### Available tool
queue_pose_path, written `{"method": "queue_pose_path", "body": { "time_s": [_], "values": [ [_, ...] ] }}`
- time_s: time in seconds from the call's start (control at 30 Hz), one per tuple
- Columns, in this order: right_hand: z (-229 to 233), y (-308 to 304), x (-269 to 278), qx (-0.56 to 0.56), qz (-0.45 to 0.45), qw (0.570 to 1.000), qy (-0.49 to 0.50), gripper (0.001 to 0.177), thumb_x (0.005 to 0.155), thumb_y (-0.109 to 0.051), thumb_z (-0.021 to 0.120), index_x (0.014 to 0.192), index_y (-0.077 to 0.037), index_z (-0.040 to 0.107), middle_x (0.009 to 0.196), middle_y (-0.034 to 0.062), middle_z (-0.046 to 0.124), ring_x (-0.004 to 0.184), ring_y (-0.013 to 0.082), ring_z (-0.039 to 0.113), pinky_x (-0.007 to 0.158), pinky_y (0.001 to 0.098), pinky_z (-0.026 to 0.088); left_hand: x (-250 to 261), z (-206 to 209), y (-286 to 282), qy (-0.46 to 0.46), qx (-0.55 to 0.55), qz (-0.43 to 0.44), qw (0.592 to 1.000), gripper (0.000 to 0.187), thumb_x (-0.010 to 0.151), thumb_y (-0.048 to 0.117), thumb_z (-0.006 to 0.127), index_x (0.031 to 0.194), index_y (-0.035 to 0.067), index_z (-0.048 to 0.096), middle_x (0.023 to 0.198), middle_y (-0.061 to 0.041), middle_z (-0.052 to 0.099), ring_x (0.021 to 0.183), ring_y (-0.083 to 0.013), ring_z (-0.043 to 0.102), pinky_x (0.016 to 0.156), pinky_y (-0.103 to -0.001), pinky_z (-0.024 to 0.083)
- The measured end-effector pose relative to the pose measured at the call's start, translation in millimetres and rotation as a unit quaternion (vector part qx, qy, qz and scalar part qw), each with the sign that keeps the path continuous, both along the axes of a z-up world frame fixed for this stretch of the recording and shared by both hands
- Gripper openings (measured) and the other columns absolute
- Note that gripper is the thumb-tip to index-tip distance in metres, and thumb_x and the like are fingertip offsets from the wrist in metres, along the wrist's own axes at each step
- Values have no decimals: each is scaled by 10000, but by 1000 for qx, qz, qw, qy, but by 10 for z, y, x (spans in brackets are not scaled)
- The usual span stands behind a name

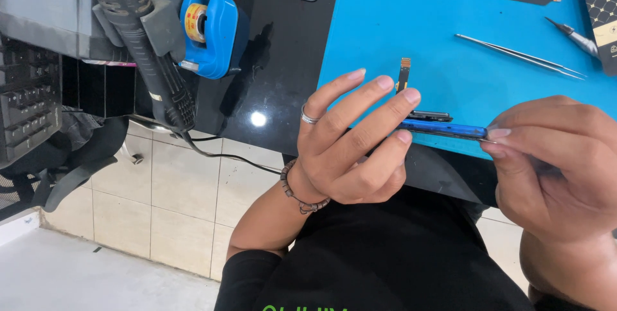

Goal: A person is performing a delicate repair on a mobile phone, involving the manipulation of internal ribbon cables and the use of a prying tool.

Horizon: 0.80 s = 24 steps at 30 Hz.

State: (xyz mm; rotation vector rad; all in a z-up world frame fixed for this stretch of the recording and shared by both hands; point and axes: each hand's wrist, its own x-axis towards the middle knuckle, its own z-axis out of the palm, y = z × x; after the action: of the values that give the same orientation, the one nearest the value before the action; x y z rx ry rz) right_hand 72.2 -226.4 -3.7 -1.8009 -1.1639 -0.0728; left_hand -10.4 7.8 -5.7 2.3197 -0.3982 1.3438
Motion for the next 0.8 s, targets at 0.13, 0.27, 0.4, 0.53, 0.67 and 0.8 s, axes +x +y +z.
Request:
{"method": "queue_pose_path", "body": {
  "time_s": [0.13, 0.27, 0.4, 0.53, 0.67, 0.8],
  "values": [
    [17, 22, -23, 3, -3, 1000, 7, 83, 1027, 129, 637, 1060, 98, 568, 1008, 267, 566, 815, 386, 677, 784, 452, 568, 6, -4, 5, -10, 7, 4, 1000, 145, 951, 61, 438, 1056, 77, 536, 1092, -147, 737, 1039, -316, 714, 944, -476, 602],
    [-20, 3, -27, 7, -8, 1000, 15, 83, 1028, 103, 634, 1061, 75, 563, 1014, 252, 562, 817, 377, 675, 796, 445, 571, 13, -22, 10, -24, 8, 7, 1000, 142, 957, 68, 421, 1042, 80, 534, 1069, -143, 748, 1011, -305, 728, 931, -466, 603],
    [-38, -13, -36, 5, -13, 1000, 12, 83, 1028, 101, 634, 1060, 76, 562, 1008, 262, 567, 816, 384, 678, 800, 454, 568, 11, -41, 24, -28, 21, 7, 999, 153, 1009, 119, 392, 1088, 68, 512, 1072, -146, 757, 1010, -299, 736, 937, -462, 598],
    [-5, -11, -31, -3, -6, 1000, 8, 85, 1026, 91, 635, 1051, 67, 558, 1020, 251, 558, 815, 379, 669, 798, 448, 574, 22, -18, 11, -30, 18, 16, 999, 123, 985, 71, 416, 1058, 82, 514, 1059, -132, 765, 999, -291, 741, 934, -450, 595],
    [0, -15, -26, -8, -8, 1000, 14, 54, 1012, 101, 637, 1032, 81, 591, 1001, 256, 567, 823, 386, 681, 794, 451, 571, -7, 25, 14, -30, 30, 23, 999, 127, 988, 63, 425, 1046, 74, 537, 1035, -134, 778, 992, -274, 743, 937, -436, 583],
    [-6, -18, 10, -4, 10, 1000, 1, 43, 999, 104, 630, 1013, 75, 601, 964, 245, 593, 799, 377, 683, 769, 446, 568, -13, 52, 23, -21, 39, 10, 999, 130, 1003, 123, 444, 1041, 55, 548, 975, -143, 790, 947, -269, 767, 927, -432, 581]
  ]
}}
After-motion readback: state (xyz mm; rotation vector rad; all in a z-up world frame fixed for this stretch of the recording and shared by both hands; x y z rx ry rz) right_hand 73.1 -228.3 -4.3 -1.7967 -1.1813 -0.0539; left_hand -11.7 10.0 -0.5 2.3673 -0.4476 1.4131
